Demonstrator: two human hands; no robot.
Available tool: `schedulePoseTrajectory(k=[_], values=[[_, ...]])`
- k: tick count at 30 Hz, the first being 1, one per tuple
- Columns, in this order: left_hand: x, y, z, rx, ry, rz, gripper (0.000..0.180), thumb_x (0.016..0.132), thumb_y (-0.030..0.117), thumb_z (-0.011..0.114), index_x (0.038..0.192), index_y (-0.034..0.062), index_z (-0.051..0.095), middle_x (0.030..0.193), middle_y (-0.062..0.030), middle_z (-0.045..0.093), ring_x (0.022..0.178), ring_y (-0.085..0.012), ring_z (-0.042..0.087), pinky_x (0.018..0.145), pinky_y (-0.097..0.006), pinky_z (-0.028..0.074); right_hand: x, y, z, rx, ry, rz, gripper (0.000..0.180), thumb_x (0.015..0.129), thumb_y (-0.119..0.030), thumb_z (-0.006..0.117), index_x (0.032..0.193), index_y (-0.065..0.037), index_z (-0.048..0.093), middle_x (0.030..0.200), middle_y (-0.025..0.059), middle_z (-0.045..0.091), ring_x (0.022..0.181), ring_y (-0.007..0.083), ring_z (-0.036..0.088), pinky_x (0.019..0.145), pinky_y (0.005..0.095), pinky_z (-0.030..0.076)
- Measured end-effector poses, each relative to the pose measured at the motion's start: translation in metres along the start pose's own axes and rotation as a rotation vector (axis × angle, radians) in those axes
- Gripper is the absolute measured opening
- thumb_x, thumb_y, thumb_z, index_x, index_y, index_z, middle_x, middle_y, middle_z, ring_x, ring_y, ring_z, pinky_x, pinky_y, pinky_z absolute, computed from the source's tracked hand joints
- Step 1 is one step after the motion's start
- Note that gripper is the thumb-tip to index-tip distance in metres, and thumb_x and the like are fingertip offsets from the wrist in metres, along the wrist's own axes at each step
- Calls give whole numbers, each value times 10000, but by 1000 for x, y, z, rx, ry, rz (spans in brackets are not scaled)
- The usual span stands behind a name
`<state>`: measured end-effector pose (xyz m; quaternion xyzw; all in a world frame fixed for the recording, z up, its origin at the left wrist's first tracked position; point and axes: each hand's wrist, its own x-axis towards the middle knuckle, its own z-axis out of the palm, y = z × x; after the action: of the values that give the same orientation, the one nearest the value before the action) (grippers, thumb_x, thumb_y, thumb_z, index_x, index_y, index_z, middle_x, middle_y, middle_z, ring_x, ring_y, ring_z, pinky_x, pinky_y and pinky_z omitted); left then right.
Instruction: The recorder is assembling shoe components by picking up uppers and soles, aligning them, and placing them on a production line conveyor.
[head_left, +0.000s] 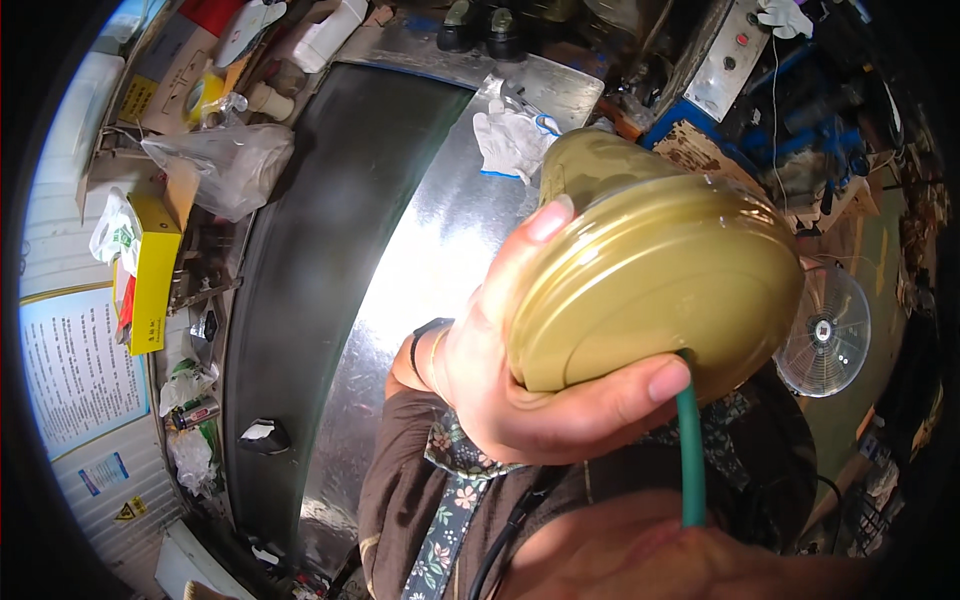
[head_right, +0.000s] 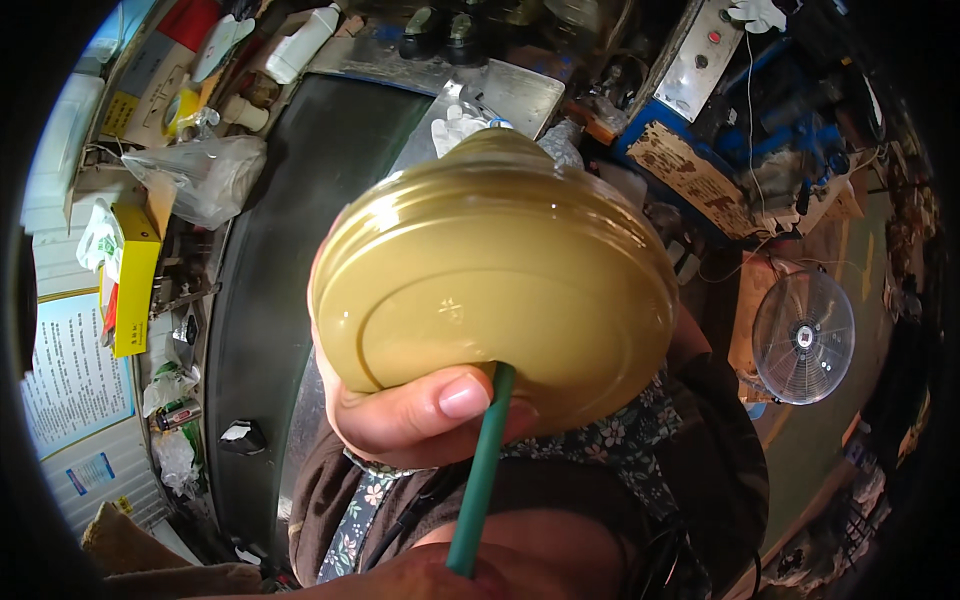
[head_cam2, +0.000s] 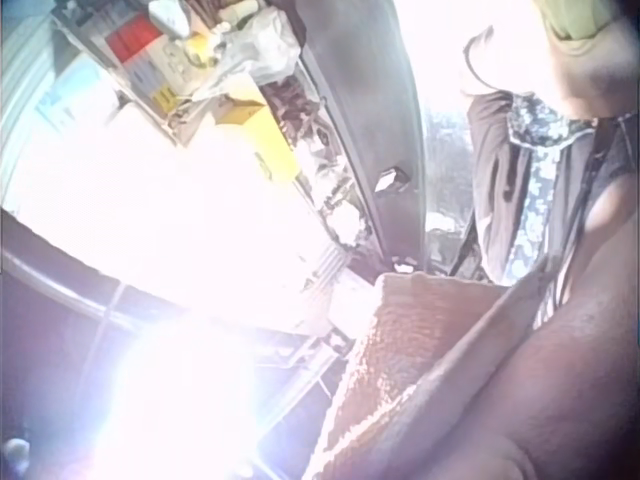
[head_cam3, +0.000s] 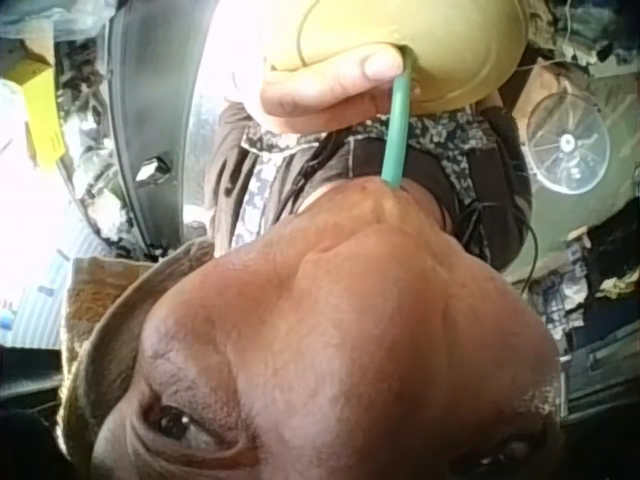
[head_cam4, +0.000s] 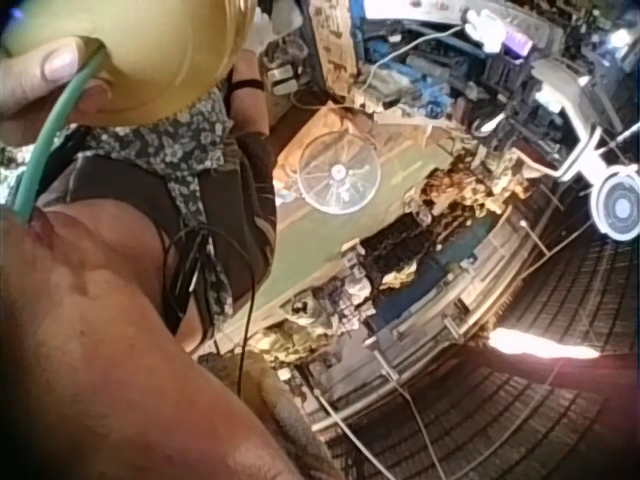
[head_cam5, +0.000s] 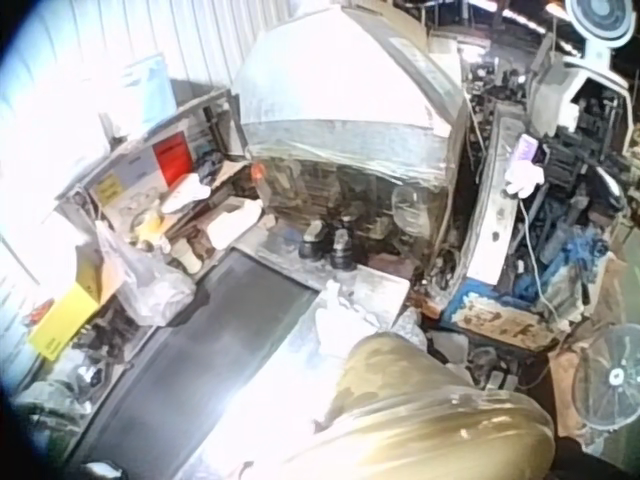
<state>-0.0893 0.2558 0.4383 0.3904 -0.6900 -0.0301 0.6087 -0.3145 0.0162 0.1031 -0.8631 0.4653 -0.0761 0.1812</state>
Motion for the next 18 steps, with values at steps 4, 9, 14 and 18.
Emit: schedulePoseTrajectory(k=[4,9,14,18], values=[[-1,-3,-2,3,12,-27,442,659,74,830,1066,151,676,1099,-179,656,994,-371,652,861,-492,514,3,-4,4,5,-17,-17,176,841,-218,584,922,-72,638,921,186,652,892,399,622,783,494,499],[0,-2,-4,-16,19,-33,463,661,75,830,1085,157,663,1097,-181,656,991,-378,651,861,-493,513,2,-2,2,3,-10,-16,176,839,-221,585,918,-74,640,919,184,654,892,398,624,783,494,499],[2,-2,-7,-25,27,-41,484,662,77,829,1104,163,651,1095,-184,656,988,-384,650,861,-494,513,5,-4,4,2,-9,-22,176,836,-223,586,913,-76,641,918,183,655,892,397,625,784,494,499],[-1,-1,-8,2,48,-61,502,663,78,828,1120,167,642,1093,-186,656,986,-389,648,861,-495,512,11,-14,8,2,-23,-64,175,834,-225,587,910,-77,643,917,181,656,891,396,627,784,494,499]])
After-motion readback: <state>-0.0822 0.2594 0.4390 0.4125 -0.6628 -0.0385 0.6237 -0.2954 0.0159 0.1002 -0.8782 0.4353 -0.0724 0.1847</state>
